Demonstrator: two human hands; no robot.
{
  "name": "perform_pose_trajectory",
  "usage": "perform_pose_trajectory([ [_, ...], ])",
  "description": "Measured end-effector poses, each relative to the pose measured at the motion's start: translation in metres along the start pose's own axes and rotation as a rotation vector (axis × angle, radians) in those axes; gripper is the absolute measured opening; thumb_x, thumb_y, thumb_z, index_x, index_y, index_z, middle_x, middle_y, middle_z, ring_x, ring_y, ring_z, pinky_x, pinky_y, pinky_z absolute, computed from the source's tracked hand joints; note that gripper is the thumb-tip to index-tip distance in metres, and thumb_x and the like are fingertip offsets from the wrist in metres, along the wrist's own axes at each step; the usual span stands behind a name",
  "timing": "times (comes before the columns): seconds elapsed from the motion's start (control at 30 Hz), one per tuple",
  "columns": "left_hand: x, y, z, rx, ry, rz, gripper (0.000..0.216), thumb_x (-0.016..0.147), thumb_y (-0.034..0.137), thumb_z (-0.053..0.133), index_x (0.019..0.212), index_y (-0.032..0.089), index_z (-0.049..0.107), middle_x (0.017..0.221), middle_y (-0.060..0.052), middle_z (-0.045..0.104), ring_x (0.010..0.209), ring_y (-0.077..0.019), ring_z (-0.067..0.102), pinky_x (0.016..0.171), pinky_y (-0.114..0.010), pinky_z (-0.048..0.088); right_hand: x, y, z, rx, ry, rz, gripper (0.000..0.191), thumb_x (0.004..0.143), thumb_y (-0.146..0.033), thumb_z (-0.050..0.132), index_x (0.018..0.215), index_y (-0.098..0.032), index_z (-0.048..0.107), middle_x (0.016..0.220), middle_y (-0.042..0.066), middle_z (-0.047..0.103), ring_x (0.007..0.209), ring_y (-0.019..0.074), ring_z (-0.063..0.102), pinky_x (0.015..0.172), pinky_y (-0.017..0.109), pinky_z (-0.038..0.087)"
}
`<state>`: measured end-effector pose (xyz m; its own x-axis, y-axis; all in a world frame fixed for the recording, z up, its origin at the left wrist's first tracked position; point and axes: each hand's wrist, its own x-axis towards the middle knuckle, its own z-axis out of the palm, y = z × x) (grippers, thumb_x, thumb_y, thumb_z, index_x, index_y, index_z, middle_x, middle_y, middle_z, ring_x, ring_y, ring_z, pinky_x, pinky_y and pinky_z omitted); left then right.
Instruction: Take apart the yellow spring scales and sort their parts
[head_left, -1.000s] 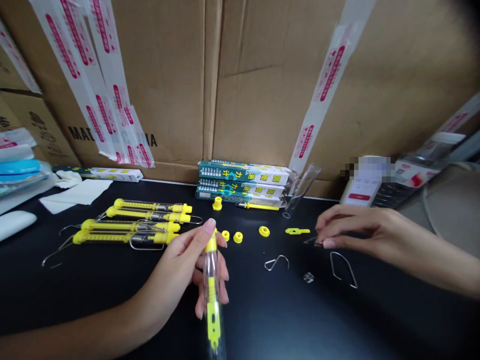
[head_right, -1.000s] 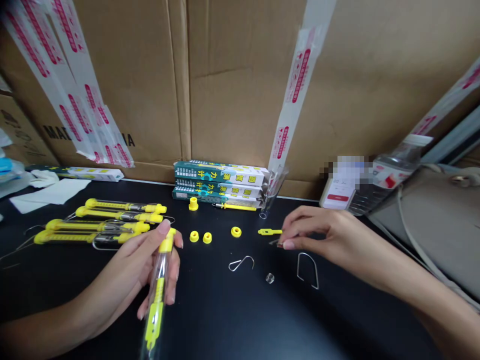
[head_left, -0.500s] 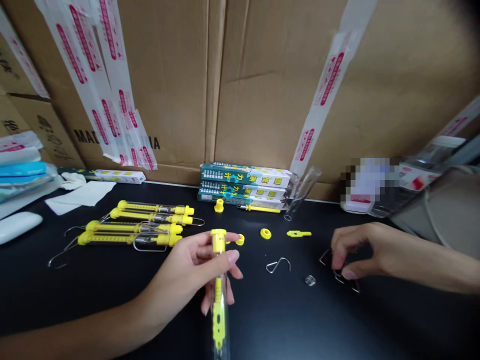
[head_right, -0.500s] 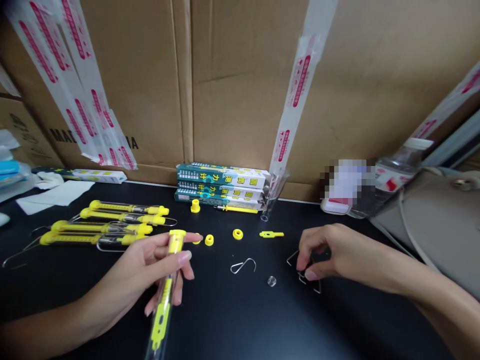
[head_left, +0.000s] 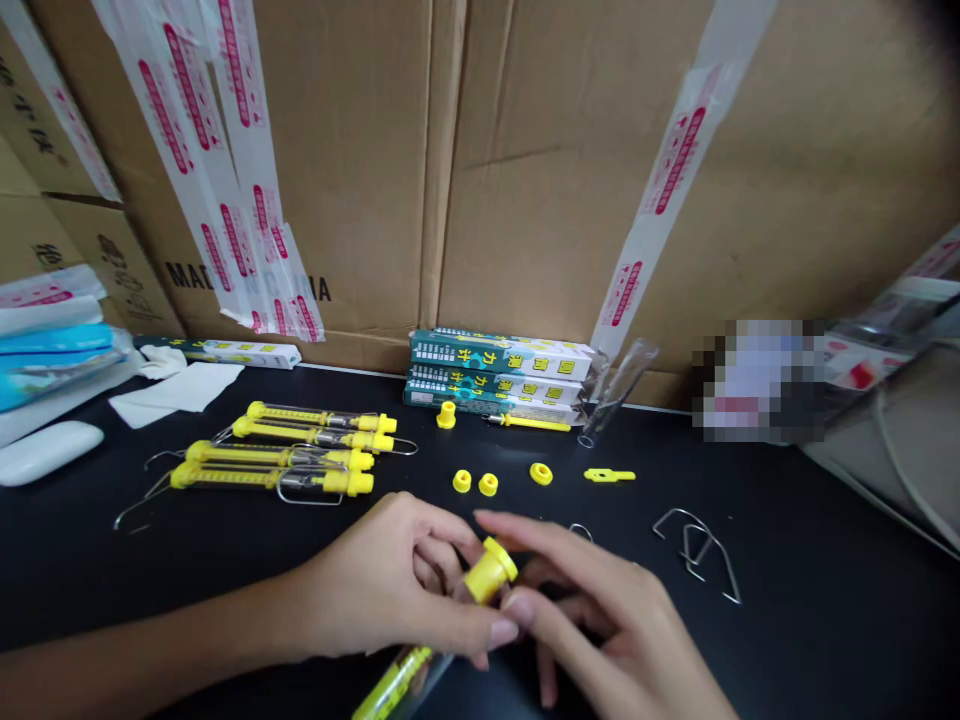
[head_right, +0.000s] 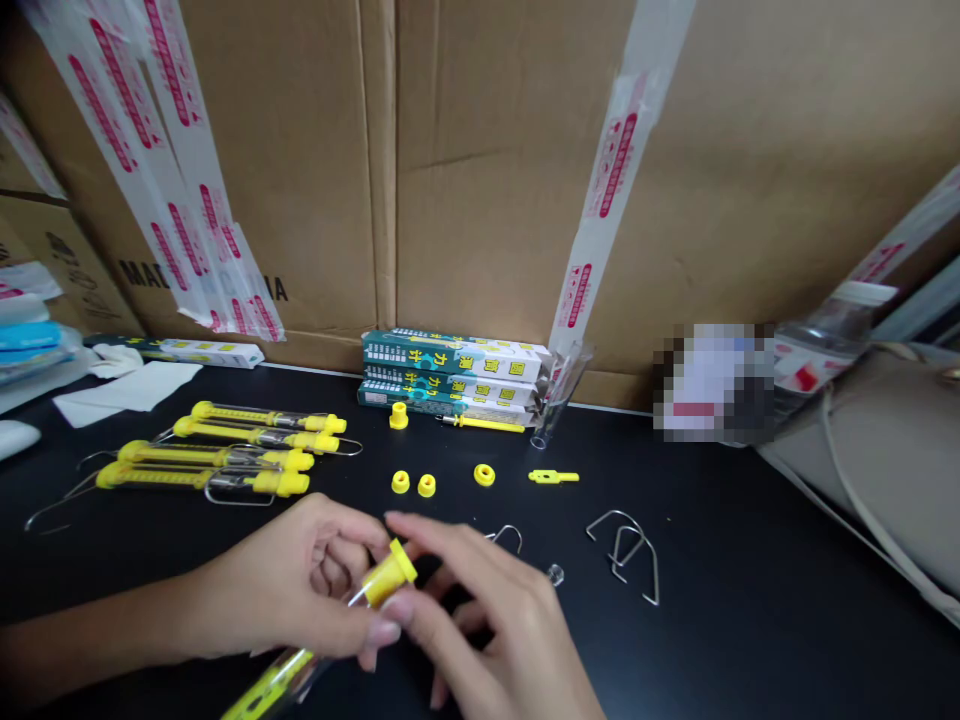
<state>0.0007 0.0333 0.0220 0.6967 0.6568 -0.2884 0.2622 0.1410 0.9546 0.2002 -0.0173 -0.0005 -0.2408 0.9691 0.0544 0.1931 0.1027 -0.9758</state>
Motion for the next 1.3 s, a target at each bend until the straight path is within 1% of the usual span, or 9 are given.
perform_pose_trajectory([
  [0.1,-0.001,0.001,-0.002,0.024,-0.07,0.021,0.014,0.078,0.028,0.077,0.081,0.014,0.074,0.067,0.0,0.071,0.053,-0.0063,0.054,0.049,-0.012,0.038,-0.001,0.006,0.003,0.026,-0.038,0.021,0.029,0.089,-0.044,0.07,0.113,-0.03,0.077,0.089,0.004,0.069,0.051,0.0117,0.065,0.048,0.022,0.058],
  [0.27,0.0,0.004,-0.001,0.068,-0.032,-0.009,0.018,0.079,0.032,0.076,0.086,0.015,0.076,0.066,0.001,0.071,0.045,-0.0053,0.046,0.04,-0.013,0.033,0.004,0.001,-0.001,0.131,0.033,0.006,0.016,0.082,-0.035,0.079,0.097,-0.031,0.082,0.087,0.002,0.072,0.063,0.0145,0.067,0.057,0.023,0.06],
  [0.37,0.001,0.002,-0.003,0.055,-0.03,-0.03,0.022,0.081,0.035,0.075,0.09,0.014,0.075,0.067,0.0,0.073,0.042,-0.0058,0.047,0.039,-0.014,0.035,0.006,0.0,-0.006,0.174,0.072,-0.012,0.015,0.082,-0.03,0.08,0.096,-0.032,0.081,0.089,0.0,0.073,0.071,0.014,0.068,0.062,0.019,0.059],
  [0.5,0.004,-0.003,-0.006,-0.053,-0.023,-0.022,0.028,0.081,0.04,0.074,0.094,0.016,0.073,0.063,0.001,0.072,0.038,-0.0075,0.049,0.039,-0.017,0.041,0.009,0.004,-0.014,0.279,0.106,0.022,0.015,0.083,-0.029,0.08,0.098,-0.031,0.079,0.09,-0.001,0.074,0.071,0.0121,0.068,0.069,0.02,0.059],
  [0.6,0.005,-0.005,-0.006,-0.075,-0.006,-0.013,0.03,0.082,0.04,0.074,0.099,0.015,0.071,0.06,0.002,0.069,0.036,-0.007,0.049,0.038,-0.017,0.042,0.012,0.005,-0.017,0.311,0.143,0.016,0.015,0.08,-0.029,0.083,0.094,-0.028,0.077,0.095,0.0,0.074,0.084,0.0142,0.07,0.077,0.021,0.058],
  [0.7,0.005,-0.004,-0.006,-0.089,0.027,-0.003,0.032,0.083,0.04,0.073,0.101,0.015,0.068,0.059,0.003,0.066,0.036,-0.0058,0.047,0.038,-0.015,0.041,0.014,0.004,-0.015,0.351,0.138,0.01,0.016,0.078,-0.026,0.085,0.091,-0.027,0.075,0.098,0.0,0.073,0.096,0.0163,0.069,0.084,0.022,0.057],
  [0.9,0.005,-0.002,-0.006,-0.102,0.01,0.024,0.034,0.088,0.045,0.067,0.105,0.015,0.067,0.061,0.002,0.065,0.036,-0.0053,0.047,0.037,-0.014,0.037,0.009,0.004,-0.015,0.355,0.113,0.016,0.023,0.084,-0.032,0.08,0.107,-0.029,0.075,0.106,0.003,0.076,0.1,0.0202,0.072,0.09,0.029,0.058],
  [1.03,0.005,-0.002,-0.006,-0.094,0.02,0.018,0.034,0.087,0.046,0.067,0.103,0.016,0.066,0.06,0.002,0.065,0.035,-0.0061,0.047,0.037,-0.015,0.035,0.008,0.004,-0.014,0.333,0.117,-0.002,0.02,0.084,-0.033,0.08,0.102,-0.027,0.077,0.106,0.006,0.078,0.101,0.0242,0.074,0.09,0.033,0.06],
  [1.3,0.005,-0.002,-0.006,-0.096,0.029,0.009,0.035,0.085,0.045,0.069,0.103,0.015,0.066,0.059,0.003,0.064,0.036,-0.0059,0.046,0.037,-0.015,0.037,0.01,0.005,-0.013,0.307,0.154,0.027,0.021,0.081,-0.032,0.082,0.1,-0.025,0.077,0.107,0.005,0.077,0.095,0.0211,0.074,0.086,0.028,0.061],
])
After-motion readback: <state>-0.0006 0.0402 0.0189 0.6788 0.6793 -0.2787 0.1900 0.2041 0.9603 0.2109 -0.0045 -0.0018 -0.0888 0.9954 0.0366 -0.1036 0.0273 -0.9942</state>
